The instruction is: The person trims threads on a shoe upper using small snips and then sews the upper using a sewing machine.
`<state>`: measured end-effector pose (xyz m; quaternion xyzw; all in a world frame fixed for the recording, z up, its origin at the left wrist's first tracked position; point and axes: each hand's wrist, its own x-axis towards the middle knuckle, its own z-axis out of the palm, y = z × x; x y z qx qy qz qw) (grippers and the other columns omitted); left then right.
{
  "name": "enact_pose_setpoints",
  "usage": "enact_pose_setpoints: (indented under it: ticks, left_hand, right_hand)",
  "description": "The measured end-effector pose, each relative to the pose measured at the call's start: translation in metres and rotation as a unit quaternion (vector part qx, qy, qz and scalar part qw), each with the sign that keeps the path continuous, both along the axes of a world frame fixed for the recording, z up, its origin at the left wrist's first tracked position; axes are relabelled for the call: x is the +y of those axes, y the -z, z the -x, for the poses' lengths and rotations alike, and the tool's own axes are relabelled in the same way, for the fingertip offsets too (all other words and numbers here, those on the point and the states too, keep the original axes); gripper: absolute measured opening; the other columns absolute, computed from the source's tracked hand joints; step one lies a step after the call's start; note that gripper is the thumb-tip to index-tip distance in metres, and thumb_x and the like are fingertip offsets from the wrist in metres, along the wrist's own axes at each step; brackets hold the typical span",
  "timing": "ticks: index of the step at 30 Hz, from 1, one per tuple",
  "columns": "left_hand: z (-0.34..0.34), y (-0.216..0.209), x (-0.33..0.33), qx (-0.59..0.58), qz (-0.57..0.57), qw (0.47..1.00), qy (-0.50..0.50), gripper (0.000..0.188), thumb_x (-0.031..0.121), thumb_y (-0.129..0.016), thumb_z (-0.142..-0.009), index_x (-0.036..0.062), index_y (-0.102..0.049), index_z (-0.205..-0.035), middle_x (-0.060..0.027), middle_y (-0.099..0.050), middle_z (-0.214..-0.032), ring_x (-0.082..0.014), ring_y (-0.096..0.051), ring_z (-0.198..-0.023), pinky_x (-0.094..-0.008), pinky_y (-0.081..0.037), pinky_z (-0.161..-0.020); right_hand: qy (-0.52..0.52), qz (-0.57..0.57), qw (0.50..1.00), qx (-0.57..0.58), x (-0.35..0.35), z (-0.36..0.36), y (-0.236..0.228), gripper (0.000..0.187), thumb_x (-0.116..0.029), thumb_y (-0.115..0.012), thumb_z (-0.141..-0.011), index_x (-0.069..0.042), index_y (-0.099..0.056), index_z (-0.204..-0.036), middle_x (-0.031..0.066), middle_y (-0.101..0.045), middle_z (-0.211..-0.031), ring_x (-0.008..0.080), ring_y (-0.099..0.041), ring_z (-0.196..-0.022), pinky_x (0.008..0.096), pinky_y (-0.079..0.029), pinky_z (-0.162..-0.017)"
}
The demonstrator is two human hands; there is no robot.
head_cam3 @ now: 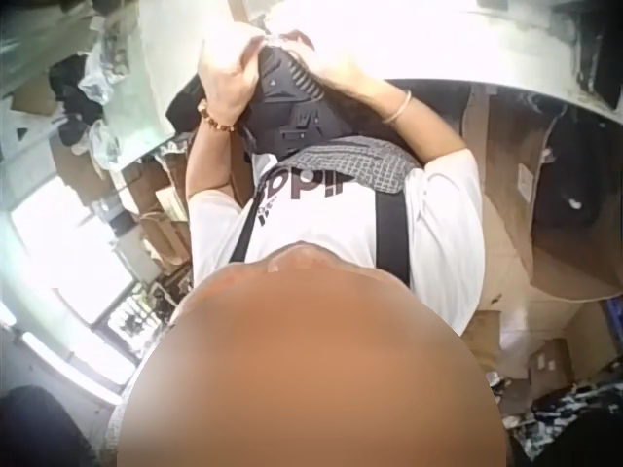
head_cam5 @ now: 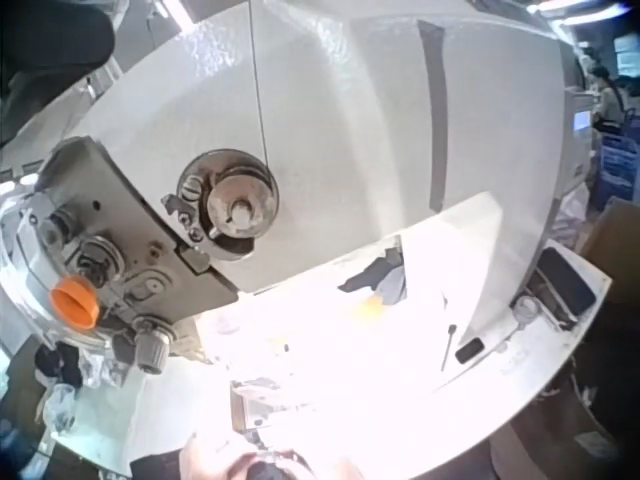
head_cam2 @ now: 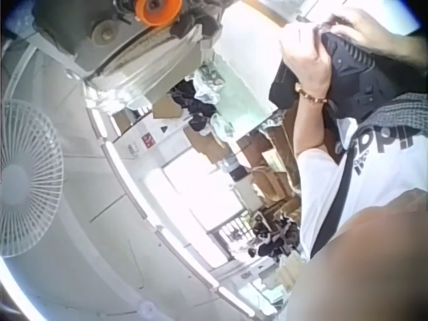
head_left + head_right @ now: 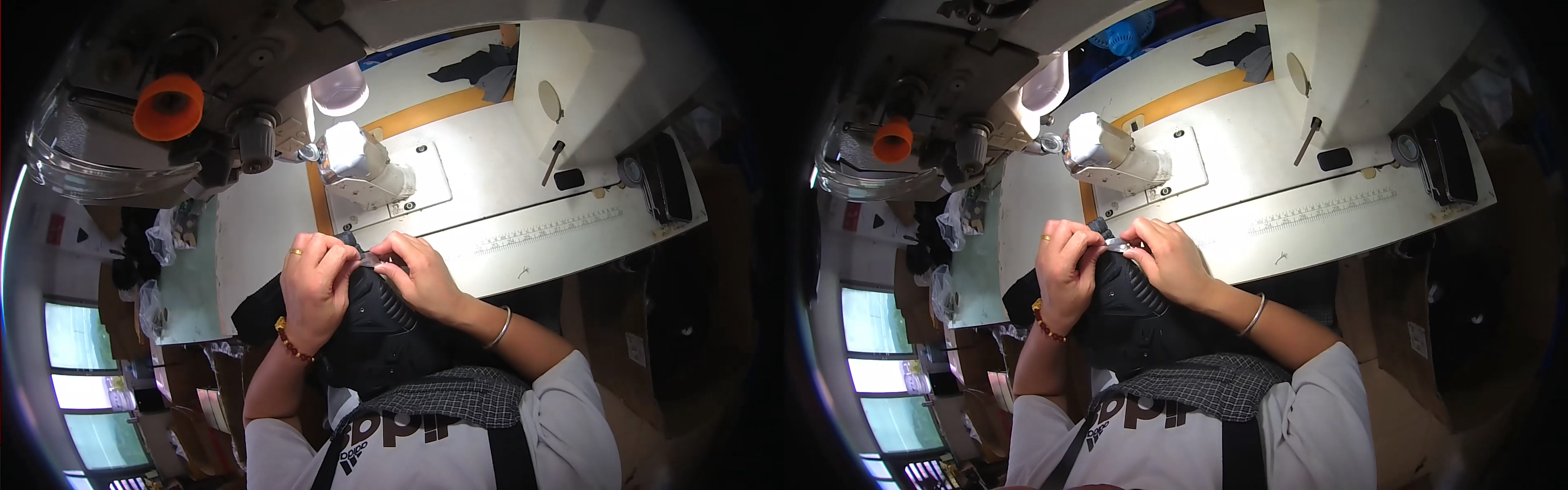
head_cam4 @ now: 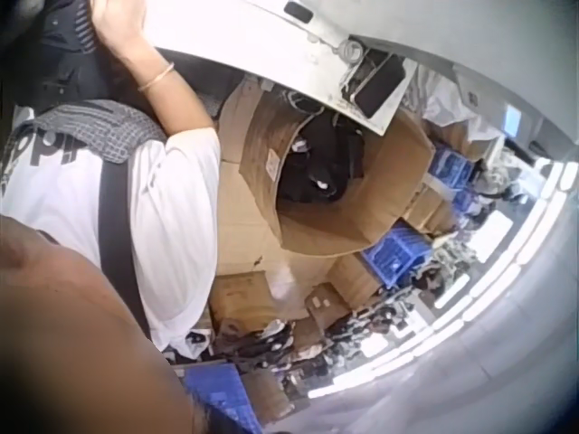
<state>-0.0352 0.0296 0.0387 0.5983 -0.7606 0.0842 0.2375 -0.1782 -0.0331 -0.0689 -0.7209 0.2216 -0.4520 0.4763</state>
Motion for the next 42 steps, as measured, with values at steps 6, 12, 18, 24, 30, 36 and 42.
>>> enact_pose_setpoints:
  ticks: [6,12,18,24,30,36,42]
  left_hand:
    - [-0.002,0.0,0.0,0.002,-0.019,1.0,-0.007,0.013,-0.004,-0.068,-0.075,0.0023,-0.058,-0.08,-0.009,-0.056,-0.081,-0.0272,-0.053,-0.078,-0.0355,-0.044,-0.069]
    - [-0.025,0.011,0.007,0.2,0.084,0.967,-0.131,0.01,-0.004,-0.05,-0.092,0.0,-0.058,-0.087,-0.0064,-0.059,-0.087,-0.016,-0.057,-0.085,-0.029,-0.047,-0.078]
    - [-0.031,0.021,0.006,0.39,-0.025,0.907,-0.159,0.016,-0.001,-0.048,-0.094,-0.0041,-0.062,-0.099,-0.0072,-0.065,-0.092,-0.0128,-0.061,-0.088,-0.0264,-0.048,-0.081]
    - [-0.041,0.012,0.006,0.349,-0.214,0.907,-0.103,0.014,0.009,-0.062,-0.093,-0.0038,-0.064,-0.099,-0.002,-0.065,-0.081,-0.008,-0.059,-0.078,-0.0226,-0.047,-0.073]
    - [-0.049,0.02,0.003,0.566,-0.288,0.77,-0.064,0.013,0.009,-0.061,-0.095,-0.0024,-0.062,-0.101,0.0004,-0.065,-0.086,-0.0019,-0.056,-0.078,-0.0174,-0.045,-0.07]
    - [-0.041,0.016,0.0,0.573,-0.287,0.764,-0.078,0.013,0.008,-0.061,-0.095,-0.0022,-0.061,-0.102,0.0016,-0.064,-0.086,-0.0016,-0.056,-0.078,-0.0167,-0.045,-0.07]
    - [-0.04,0.017,0.0,0.538,-0.268,0.796,-0.069,0.011,0.008,-0.062,-0.094,-0.0031,-0.063,-0.098,0.0017,-0.064,-0.085,-0.002,-0.056,-0.078,-0.0176,-0.045,-0.07]
  right_hand:
    - [-0.018,-0.015,1.0,-0.019,-0.003,-0.003,-0.001,0.012,-0.006,-0.064,-0.086,0.0,-0.058,-0.095,0.0126,-0.064,-0.089,0.0292,-0.061,-0.08,0.0342,-0.049,-0.074]
    - [-0.108,-0.279,0.949,-0.094,-0.001,0.0,0.019,0.012,-0.013,-0.049,-0.099,-0.002,-0.055,-0.102,0.0053,-0.062,-0.082,0.0097,-0.054,-0.068,0.0253,-0.043,-0.061]
    - [-0.055,-0.212,0.975,-0.031,0.012,0.004,0.002,0.028,-0.016,-0.041,-0.104,-0.001,-0.052,-0.125,0.0045,-0.059,-0.095,0.0089,-0.052,-0.087,0.0249,-0.045,-0.083]
    - [-0.046,-0.127,0.99,-0.04,0.024,0.009,-0.005,0.029,-0.012,-0.059,-0.092,-0.005,-0.055,-0.121,0.0118,-0.064,-0.102,0.0241,-0.066,-0.089,0.033,-0.052,-0.078]
    - [0.013,-0.009,1.0,-0.018,0.018,0.009,-0.008,0.032,-0.011,-0.068,-0.086,-0.005,-0.057,-0.115,0.0087,-0.064,-0.095,0.0228,-0.067,-0.079,0.0313,-0.054,-0.068]
    - [0.021,0.009,0.997,-0.068,0.007,-0.006,-0.015,0.014,-0.009,-0.071,-0.083,-0.003,-0.061,-0.092,0.0089,-0.061,-0.083,0.0237,-0.065,-0.072,0.0319,-0.051,-0.06]
    - [0.069,0.116,0.99,-0.05,0.002,-0.013,-0.019,0.015,-0.002,-0.071,-0.076,-0.004,-0.06,-0.086,0.0067,-0.06,-0.077,0.023,-0.064,-0.062,0.032,-0.049,-0.053]
